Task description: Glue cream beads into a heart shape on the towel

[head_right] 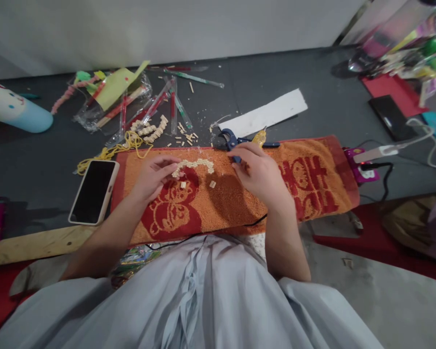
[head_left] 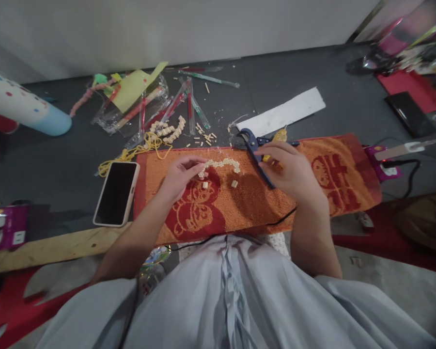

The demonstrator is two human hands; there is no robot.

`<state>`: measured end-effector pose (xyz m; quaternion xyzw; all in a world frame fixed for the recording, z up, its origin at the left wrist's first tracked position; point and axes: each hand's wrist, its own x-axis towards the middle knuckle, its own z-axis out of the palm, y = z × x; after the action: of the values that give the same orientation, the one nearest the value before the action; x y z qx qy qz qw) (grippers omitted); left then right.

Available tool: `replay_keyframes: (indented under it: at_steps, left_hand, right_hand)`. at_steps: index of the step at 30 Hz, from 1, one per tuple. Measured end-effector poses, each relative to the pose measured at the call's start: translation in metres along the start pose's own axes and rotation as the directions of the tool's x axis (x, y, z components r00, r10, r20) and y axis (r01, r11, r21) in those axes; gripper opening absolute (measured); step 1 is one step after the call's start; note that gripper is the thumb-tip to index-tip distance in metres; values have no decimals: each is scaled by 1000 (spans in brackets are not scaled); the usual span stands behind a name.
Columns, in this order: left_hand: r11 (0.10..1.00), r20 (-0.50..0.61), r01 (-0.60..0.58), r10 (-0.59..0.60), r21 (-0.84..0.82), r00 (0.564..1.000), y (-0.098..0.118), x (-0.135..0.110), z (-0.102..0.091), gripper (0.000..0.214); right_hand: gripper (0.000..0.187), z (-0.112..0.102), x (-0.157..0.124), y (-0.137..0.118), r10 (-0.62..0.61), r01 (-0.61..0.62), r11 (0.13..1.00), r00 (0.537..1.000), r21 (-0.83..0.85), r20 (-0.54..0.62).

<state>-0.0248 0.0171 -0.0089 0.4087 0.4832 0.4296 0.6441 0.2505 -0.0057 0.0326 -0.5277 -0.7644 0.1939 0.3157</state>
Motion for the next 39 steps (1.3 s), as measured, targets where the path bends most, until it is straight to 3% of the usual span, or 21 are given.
replay_keyframes:
  at_steps: [3,6,7,10,13,17,21,25,28,30,33,36,39]
  left_hand:
    - [999,18,36,-36,-5,999,2,0,1,35]
    - [999,20,51,-51,-11,999,2,-1,1,37]
    - [999,18,53,-53,-9,998,2,-1,2,37]
    - [998,5,55,-55,1,998,1,-1,1,37]
    - [998,-1,66,-66,0,998,0,0,1,37]
    - [998,5,56,-56,-8,998,0,0,1,34]
    - [999,17,31,-31,-10,999,0,1,0,31]
    - [999,21,39,-39,-12,999,-1,2,-2,31]
    - [1000,19,28,-28,-12,999,-2,3,-2,30]
    - [1000,1,13,-13,-27,1000,-2,3,-2,29]
    - [997,-39,-27,24,-73,999,-1,1,1,30]
    - [987,-78,-82,72,-135,994,0,0,3,29]
    - [974,-112,-148,130,-170,985,0,-1,5,27]
  right_hand:
    - [37,16,18,0,-81,71,991,993,115,83]
    - [27,27,33,1,-88,65,987,984,145,156]
    - [24,29,36,1,-74,48,990,977,130,202]
    - [42,28,42,0,-32,8,997,946,77,324]
    - [46,26,44,1,-39,6,995,941,98,335]
    - [39,24,42,7,-38,13,996,956,88,290]
    - [31,19,40,15,41,-25,996,978,-82,204]
    - [31,6,35,23,105,-108,958,994,-264,-24]
    - [20,-7,29,28,138,-195,924,972,-328,-190]
    - [12,-13,24,27,169,-243,911,957,-334,-236]
    - [37,-12,15,17,193,-237,944,961,-229,-198]
    - [40,6,10,3,190,-188,982,977,32,-95]
    - [44,35,9,-12,244,-230,935,970,269,-18]
